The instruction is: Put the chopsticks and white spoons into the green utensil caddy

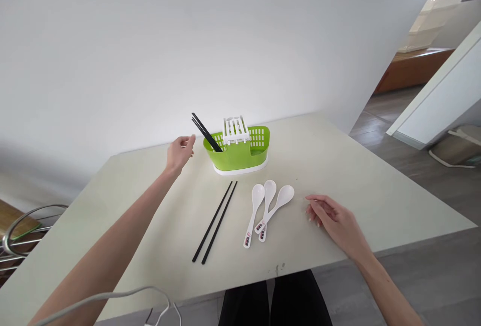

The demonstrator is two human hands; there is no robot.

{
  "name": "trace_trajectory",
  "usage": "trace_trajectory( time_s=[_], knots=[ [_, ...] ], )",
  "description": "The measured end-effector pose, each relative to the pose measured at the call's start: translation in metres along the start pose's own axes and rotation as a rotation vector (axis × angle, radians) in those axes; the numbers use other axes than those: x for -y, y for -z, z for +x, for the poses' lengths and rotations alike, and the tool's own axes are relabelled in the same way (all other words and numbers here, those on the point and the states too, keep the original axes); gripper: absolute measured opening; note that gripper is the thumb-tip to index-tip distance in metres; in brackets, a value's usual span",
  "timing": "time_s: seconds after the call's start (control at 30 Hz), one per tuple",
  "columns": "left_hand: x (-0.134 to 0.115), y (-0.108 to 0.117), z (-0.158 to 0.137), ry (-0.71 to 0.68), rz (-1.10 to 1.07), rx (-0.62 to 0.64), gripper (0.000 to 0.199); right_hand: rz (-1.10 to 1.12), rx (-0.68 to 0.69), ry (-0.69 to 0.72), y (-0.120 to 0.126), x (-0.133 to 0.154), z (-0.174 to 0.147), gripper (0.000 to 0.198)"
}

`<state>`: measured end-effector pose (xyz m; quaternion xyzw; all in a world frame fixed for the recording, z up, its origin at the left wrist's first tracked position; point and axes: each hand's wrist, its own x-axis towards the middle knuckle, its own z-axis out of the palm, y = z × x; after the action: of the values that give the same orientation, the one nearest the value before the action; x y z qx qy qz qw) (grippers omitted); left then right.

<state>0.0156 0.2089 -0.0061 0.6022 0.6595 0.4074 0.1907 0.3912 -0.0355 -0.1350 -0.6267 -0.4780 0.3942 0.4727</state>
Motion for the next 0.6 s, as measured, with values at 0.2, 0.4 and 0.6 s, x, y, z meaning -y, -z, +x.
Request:
trace_trajectory(
  time_s=[0.2, 0.4, 0.6],
  knots=[
    [0.035, 0.005, -0.095, -0.135, 0.269, 0.406, 0.042, -0.030, -0.007, 0.021, 0.001, -0.004, -0.001, 0.052],
    [0.030, 0.005, -0.168, -0.287, 0.597, 0.610, 0.042, -0.061, -0.025, 0.019, -0.001, -0.001, -0.004, 0.052],
    [0.019, 0.025, -0.176, -0.362, 0.976, 0.652, 0.023, -0.073, -0.042, 0.054, -0.005, 0.000, -0.007, 0.055]
  ],
)
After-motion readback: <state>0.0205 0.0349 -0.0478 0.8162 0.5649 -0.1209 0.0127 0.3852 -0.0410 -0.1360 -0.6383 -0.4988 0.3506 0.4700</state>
